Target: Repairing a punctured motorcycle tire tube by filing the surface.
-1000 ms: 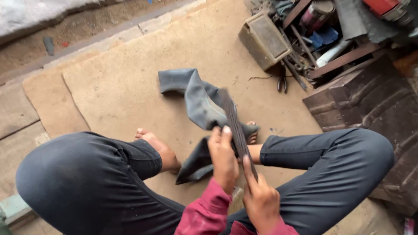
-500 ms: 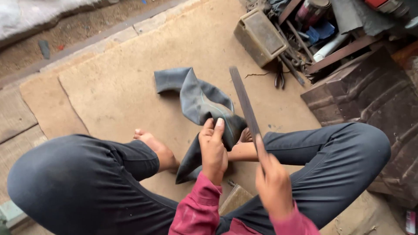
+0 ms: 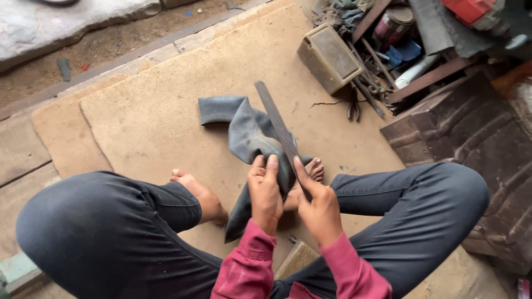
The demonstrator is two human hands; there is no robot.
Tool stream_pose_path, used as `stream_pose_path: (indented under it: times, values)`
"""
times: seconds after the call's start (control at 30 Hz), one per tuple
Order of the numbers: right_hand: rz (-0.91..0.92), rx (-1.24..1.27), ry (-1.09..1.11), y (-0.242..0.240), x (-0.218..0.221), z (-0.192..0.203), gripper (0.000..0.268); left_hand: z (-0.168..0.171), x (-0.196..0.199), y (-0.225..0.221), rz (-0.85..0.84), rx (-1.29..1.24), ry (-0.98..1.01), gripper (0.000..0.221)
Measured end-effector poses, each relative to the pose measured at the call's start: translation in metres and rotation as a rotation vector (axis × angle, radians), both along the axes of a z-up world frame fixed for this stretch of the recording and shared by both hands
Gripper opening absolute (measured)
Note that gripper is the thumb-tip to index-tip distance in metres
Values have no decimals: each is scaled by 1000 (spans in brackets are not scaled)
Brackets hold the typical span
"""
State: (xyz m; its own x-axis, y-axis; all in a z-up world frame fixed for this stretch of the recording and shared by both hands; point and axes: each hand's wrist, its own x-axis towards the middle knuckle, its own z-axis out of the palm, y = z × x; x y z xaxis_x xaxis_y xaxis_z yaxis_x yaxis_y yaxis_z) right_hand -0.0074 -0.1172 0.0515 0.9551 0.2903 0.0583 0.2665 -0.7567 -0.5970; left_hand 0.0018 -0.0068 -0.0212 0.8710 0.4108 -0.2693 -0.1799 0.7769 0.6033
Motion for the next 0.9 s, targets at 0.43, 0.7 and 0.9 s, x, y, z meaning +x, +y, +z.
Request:
stream_pose_path:
  times: [0.43,0.7,0.9]
  values:
    - [-47,-289,38,-29,-98,-13,78,3,-1,0,133,-82,31,11]
    - [166,62,-389,21,-2,27,79,16,3,-2,67,-71,24,10]
    - [8,-48,7,-31,-62,12,74,7,5,8,61,8,54,14]
